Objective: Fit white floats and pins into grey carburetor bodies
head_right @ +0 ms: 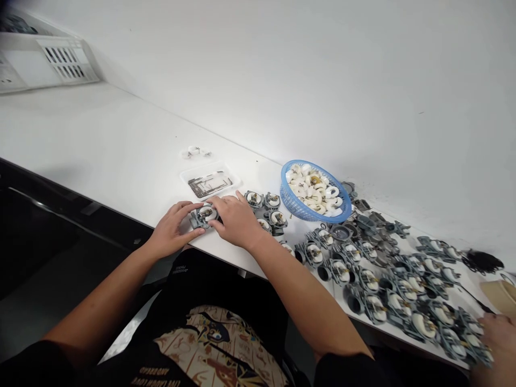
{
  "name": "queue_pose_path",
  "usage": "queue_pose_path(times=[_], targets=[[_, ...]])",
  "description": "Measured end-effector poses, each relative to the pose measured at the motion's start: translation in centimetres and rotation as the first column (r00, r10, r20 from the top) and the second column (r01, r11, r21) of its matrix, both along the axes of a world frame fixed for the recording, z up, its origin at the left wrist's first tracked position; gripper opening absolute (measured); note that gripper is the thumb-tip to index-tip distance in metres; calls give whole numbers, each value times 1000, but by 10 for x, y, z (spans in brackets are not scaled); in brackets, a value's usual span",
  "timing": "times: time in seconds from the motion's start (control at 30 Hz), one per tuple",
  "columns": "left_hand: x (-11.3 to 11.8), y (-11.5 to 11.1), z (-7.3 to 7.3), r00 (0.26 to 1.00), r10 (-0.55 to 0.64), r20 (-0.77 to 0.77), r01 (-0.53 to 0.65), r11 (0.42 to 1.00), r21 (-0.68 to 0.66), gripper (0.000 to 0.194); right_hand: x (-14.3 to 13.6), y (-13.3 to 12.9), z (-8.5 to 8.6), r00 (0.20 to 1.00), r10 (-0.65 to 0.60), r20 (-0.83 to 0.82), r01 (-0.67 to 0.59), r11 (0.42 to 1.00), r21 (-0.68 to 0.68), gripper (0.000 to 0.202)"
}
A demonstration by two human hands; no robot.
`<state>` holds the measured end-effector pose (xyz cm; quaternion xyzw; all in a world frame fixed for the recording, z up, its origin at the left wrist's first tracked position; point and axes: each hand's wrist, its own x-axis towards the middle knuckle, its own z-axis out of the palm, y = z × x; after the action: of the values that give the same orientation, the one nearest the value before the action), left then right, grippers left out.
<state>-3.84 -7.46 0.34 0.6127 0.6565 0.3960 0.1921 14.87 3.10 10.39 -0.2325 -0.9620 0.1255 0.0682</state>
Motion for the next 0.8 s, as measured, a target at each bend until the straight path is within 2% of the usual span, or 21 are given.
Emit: queue_pose_path(times=[0.13, 0.27, 0.33, 0.43, 0.5, 0.63, 0.8], targets=[[-1, -2, 0, 1000, -4, -7, 4, 999, 44, 65, 1, -2, 1, 1000, -11, -17, 10, 999, -45, 43], [-3, -3, 2, 998, -60, -1, 60, 997, 55, 60, 2, -6, 1, 998, -39, -45, 34, 994, -100, 38], [-2, -2, 2, 996, -93, -16, 94, 992, 84, 56, 2, -9, -1, 994, -76, -78, 62, 984, -168, 46], [-1, 0, 0, 994, -96, -57, 104, 981, 163, 48, 3, -14, -5, 973, -172, -156, 124, 953, -277, 71], [0, 1, -3, 994, -80, -74, 93, 976, 195, 46, 4, -17, -9, 955, -221, -196, 156, 940, -304, 76], [0, 2, -7, 994, -77, -78, 93, 969, 229, 45, 4, -30, -17, 937, -253, -238, 185, 943, -275, 62], [3, 2, -10, 997, -63, -32, 70, 946, 317, 36, 0, -48, -32, 917, -237, -322, 198, 969, -149, 64]])
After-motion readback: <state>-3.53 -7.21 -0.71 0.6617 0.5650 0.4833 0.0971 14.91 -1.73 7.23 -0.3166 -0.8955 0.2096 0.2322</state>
